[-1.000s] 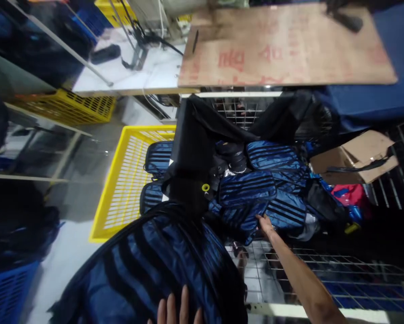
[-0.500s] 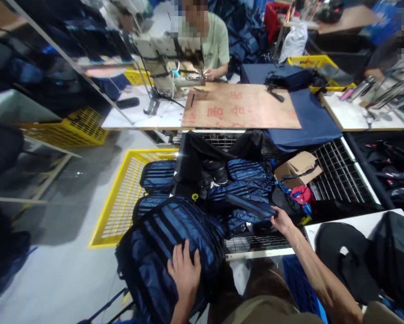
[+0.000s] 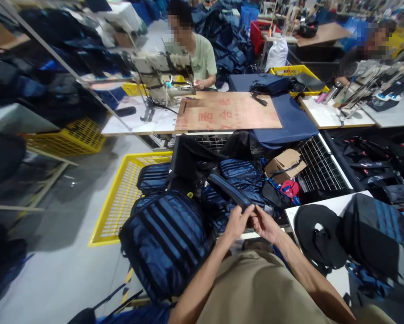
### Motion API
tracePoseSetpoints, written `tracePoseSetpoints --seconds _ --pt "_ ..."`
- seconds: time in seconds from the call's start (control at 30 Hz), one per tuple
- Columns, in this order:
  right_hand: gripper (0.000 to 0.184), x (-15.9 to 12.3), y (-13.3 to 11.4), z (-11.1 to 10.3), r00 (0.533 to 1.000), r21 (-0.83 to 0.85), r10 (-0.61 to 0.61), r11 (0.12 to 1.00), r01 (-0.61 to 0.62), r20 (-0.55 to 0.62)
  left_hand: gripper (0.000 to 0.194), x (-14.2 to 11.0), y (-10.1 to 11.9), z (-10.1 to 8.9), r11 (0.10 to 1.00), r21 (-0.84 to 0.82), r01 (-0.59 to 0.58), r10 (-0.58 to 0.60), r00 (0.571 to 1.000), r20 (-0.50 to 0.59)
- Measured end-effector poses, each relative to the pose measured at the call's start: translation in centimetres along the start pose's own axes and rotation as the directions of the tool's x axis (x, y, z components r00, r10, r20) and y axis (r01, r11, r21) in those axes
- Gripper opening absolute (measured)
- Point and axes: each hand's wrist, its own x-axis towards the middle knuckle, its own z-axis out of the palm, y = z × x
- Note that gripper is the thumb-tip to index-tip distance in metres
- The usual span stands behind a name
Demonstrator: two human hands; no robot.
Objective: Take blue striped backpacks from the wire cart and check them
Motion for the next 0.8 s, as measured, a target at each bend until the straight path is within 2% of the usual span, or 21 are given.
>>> tracePoseSetpoints --seconds 0.03,0.1,0.17,0.23,0.3,0.4,0.47,0.57,0.63,0.7,0.8 --pt "0.045 -0.8 -0.1 0.1 1.000 -0.091 -0.019 0.996 0.019 0.009 0.051 0.5 0.2 -0.7 1.000 0.005 0.017 -0.017 1.000 -0.012" --pt "0.057 -2.2 -0.9 0.2 0.990 -0.314 -0.142 0.939 0.141 0.020 0.052 1.4 0.6 -2.4 1.000 0.009 0.021 -0.021 0.999 -0.032" --pt "0.064 -3.4 -2.2 0.4 0.948 -0.471 -0.316 0.832 0.294 0.035 0.051 2.1 1.0 -3.6 1.000 0.018 -0.008 0.009 0.999 -0.036" --pt "0.065 -4.2 -3.6 0.6 0.893 -0.505 -0.449 0.767 0.397 0.021 0.049 2.3 1.5 -3.9 0.998 0.036 -0.047 0.047 0.999 -0.008" --pt "0.065 -4.8 -5.0 1.1 0.851 -0.518 -0.525 0.721 0.461 0.026 0.047 2.1 2.1 -3.1 0.995 0.063 -0.081 0.079 0.996 0.042" --pt "0.068 -5.5 -7.0 2.5 0.829 -0.555 -0.542 0.650 0.519 0.140 0.038 1.3 2.5 -0.6 0.979 0.124 -0.161 0.138 0.975 0.173" --pt "0.067 -5.9 -8.0 3.6 0.814 -0.615 -0.536 0.570 0.544 0.224 0.035 0.7 2.3 1.5 0.918 0.277 -0.283 0.180 0.921 0.346" --pt "0.057 -5.8 -9.1 5.0 0.785 -0.746 -0.559 0.395 0.536 0.268 0.031 -0.6 1.3 4.4 0.777 0.442 -0.447 0.129 0.802 0.583" --pt "0.051 -5.3 -9.1 5.3 0.762 -0.818 -0.598 0.291 0.495 0.248 0.019 -1.7 0.3 5.9 0.771 0.433 -0.467 0.089 0.752 0.653" --pt "0.044 -4.8 -8.6 5.1 0.719 -0.861 -0.662 0.221 0.458 0.213 0.017 -2.6 -0.8 6.5 0.792 0.407 -0.456 0.068 0.727 0.684" --pt "0.041 -4.8 -7.2 4.0 0.668 -0.863 -0.719 0.202 0.463 0.190 0.011 -3.1 -2.1 5.9 0.883 0.306 -0.356 0.072 0.747 0.661"
